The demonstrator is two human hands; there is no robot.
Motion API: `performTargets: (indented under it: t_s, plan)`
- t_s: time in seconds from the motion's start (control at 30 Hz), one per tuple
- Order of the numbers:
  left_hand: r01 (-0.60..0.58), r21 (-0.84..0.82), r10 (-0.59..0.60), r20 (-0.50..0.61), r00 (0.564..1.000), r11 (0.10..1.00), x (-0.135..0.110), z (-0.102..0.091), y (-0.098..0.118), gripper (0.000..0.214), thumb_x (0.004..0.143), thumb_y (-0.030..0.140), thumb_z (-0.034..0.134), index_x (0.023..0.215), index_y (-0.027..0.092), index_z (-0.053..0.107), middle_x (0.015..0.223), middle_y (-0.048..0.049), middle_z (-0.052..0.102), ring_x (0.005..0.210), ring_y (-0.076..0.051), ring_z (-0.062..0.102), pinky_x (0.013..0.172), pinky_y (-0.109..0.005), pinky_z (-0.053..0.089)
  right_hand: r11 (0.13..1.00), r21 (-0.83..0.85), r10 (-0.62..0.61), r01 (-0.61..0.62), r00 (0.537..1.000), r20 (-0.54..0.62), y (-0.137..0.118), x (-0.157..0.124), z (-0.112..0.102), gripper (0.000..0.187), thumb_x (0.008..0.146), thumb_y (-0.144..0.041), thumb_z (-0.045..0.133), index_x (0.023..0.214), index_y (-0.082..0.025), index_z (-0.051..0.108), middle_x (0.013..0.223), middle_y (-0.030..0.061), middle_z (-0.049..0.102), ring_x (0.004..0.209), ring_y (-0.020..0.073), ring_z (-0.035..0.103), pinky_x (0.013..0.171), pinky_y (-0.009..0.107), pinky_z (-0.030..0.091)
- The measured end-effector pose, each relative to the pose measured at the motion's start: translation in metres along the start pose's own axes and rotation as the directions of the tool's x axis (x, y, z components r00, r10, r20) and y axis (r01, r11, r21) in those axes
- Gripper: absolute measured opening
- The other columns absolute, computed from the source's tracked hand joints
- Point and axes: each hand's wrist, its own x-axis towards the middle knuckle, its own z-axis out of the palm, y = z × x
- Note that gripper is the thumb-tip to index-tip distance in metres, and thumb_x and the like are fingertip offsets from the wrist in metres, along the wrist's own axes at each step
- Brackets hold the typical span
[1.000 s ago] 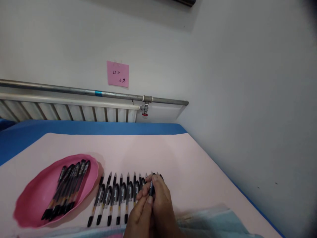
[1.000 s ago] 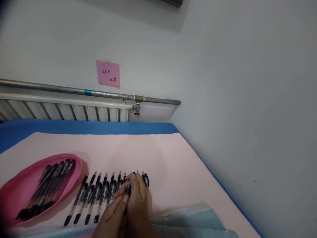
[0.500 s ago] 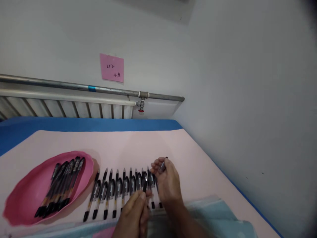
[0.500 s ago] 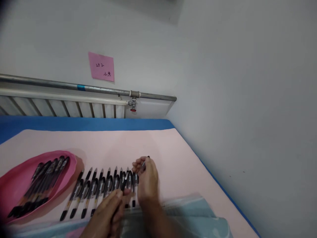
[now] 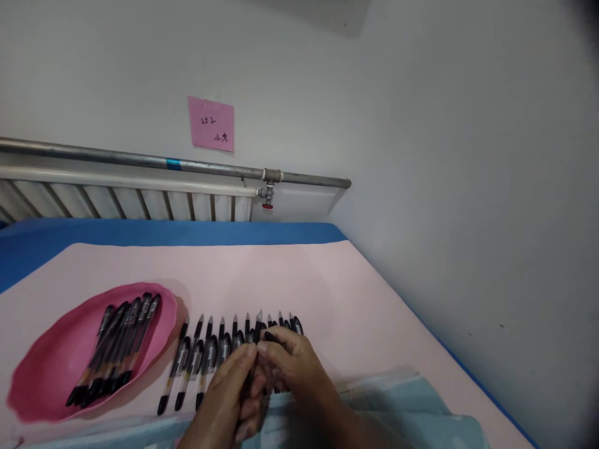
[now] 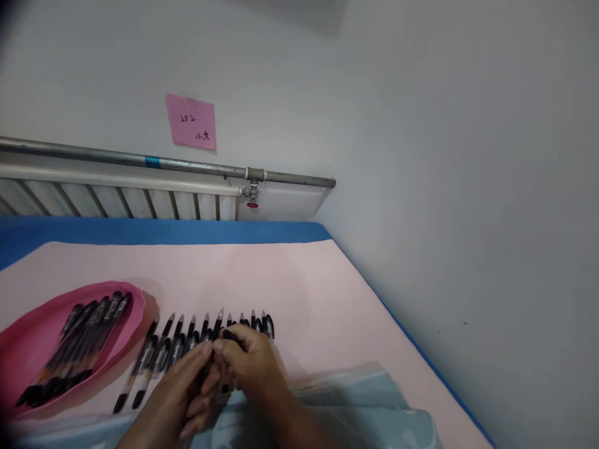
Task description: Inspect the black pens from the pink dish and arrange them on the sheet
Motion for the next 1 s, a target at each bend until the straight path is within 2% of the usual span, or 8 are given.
performTargets:
  t_s: [0.13, 0.2, 0.27, 0.33, 0.4, 0.57, 0.7, 1.0]
  plan:
    - [-0.058, 0.057, 0.054, 0.07, 0.996, 0.997, 0.0, 0.003, -0.003, 0.038, 0.075, 0.054, 0.051, 0.071, 0.017, 0.056, 0.054, 0.0017, 0.051, 0.038, -0.007, 0.041, 0.037, -0.019, 0.032, 0.995, 0.097, -0.001, -0.003, 0.999, 0.039, -0.007, -0.001, -0.006, 0.019, 0.072, -0.031, 0.055, 0.062, -0.017, 0.048, 0.044, -0.0077, 0.042, 0.036, 0.004, 0.033, 0.037, 0.017, 0.025]
    - [-0.14, 0.128, 0.132, 0.07, 0.989, 0.982, 0.0, 0.002, -0.002, 0.038, 0.074, 0.052, 0.052, 0.075, 0.015, 0.06, 0.063, -0.0035, 0.059, 0.054, -0.013, 0.053, 0.052, -0.024, 0.042, 0.982, 0.18, -0.048, 0.063, 0.995, -0.085, -0.01, 0.001, -0.018, 0.018, 0.071, -0.032, 0.056, 0.066, -0.018, 0.047, 0.048, -0.0085, 0.04, 0.037, 0.0033, 0.028, 0.037, 0.017, 0.023]
    - [-0.175, 0.178, 0.17, 0.043, 0.985, 0.968, -0.001, -0.001, 0.001, 0.038, 0.074, 0.051, 0.053, 0.079, 0.014, 0.062, 0.071, -0.0057, 0.062, 0.065, -0.016, 0.056, 0.06, -0.027, 0.044, 0.973, 0.181, -0.095, 0.144, 0.963, -0.254, -0.012, 0.005, -0.037, 0.017, 0.072, -0.032, 0.054, 0.069, -0.018, 0.045, 0.054, -0.0083, 0.04, 0.038, 0.0032, 0.026, 0.037, 0.017, 0.022]
    - [-0.174, 0.186, 0.177, -0.002, 0.984, 0.967, -0.001, -0.005, 0.007, 0.037, 0.075, 0.05, 0.052, 0.081, 0.014, 0.062, 0.073, -0.0054, 0.062, 0.065, -0.015, 0.055, 0.06, -0.026, 0.044, 0.992, -0.008, -0.122, 0.127, 0.932, -0.341, -0.012, 0.01, -0.062, 0.015, 0.073, -0.03, 0.051, 0.066, -0.019, 0.043, 0.054, -0.0076, 0.04, 0.039, 0.0048, 0.029, 0.038, 0.019, 0.021]
    - [-0.145, 0.169, 0.157, -0.057, 0.986, 0.975, 0.0, -0.009, 0.012, 0.037, 0.075, 0.049, 0.053, 0.082, 0.014, 0.062, 0.071, -0.0048, 0.061, 0.062, -0.014, 0.054, 0.057, -0.026, 0.043, 0.963, -0.268, -0.129, 0.03, 0.925, -0.358, -0.01, 0.014, -0.083, 0.018, 0.074, -0.028, 0.047, 0.06, -0.019, 0.042, 0.051, -0.0068, 0.04, 0.041, 0.0065, 0.033, 0.041, 0.02, 0.023]
    - [-0.089, 0.178, 0.106, -0.092, 0.99, 0.98, 0.001, -0.013, 0.015, 0.038, 0.071, 0.051, 0.056, 0.082, 0.015, 0.062, 0.07, -0.0044, 0.061, 0.059, -0.014, 0.054, 0.056, -0.026, 0.043, 0.683, -0.725, -0.201, -0.093, 0.929, -0.309, -0.002, 0.018, -0.102, 0.021, 0.075, -0.023, 0.04, 0.055, -0.018, 0.043, 0.053, -0.003, 0.047, 0.055, 0.0107, 0.044, 0.053, 0.022, 0.03]
    - [-0.035, 0.188, 0.049, -0.07, 0.996, 0.981, 0.002, -0.013, 0.012, 0.04, 0.069, 0.053, 0.058, 0.081, 0.015, 0.062, 0.07, -0.0043, 0.061, 0.058, -0.013, 0.052, 0.054, -0.025, 0.04, 0.519, -0.845, -0.189, -0.128, 0.947, -0.26, 0.005, 0.02, -0.099, 0.021, 0.077, -0.02, 0.039, 0.057, -0.018, 0.045, 0.058, -0.0002, 0.051, 0.058, 0.0112, 0.044, 0.054, 0.022, 0.029]
    - [0.0, 0.229, 0.011, -0.046, 0.999, 0.973, 0.01, -0.022, 0.006, 0.044, 0.066, 0.056, 0.059, 0.08, 0.014, 0.062, 0.067, -0.0044, 0.059, 0.055, -0.013, 0.051, 0.051, -0.024, 0.038, 0.432, -0.888, -0.169, -0.159, 0.953, -0.252, 0.006, 0.02, -0.094, 0.017, 0.075, -0.017, 0.044, 0.06, -0.017, 0.051, 0.059, 0.0023, 0.055, 0.056, 0.0113, 0.043, 0.053, 0.023, 0.025]
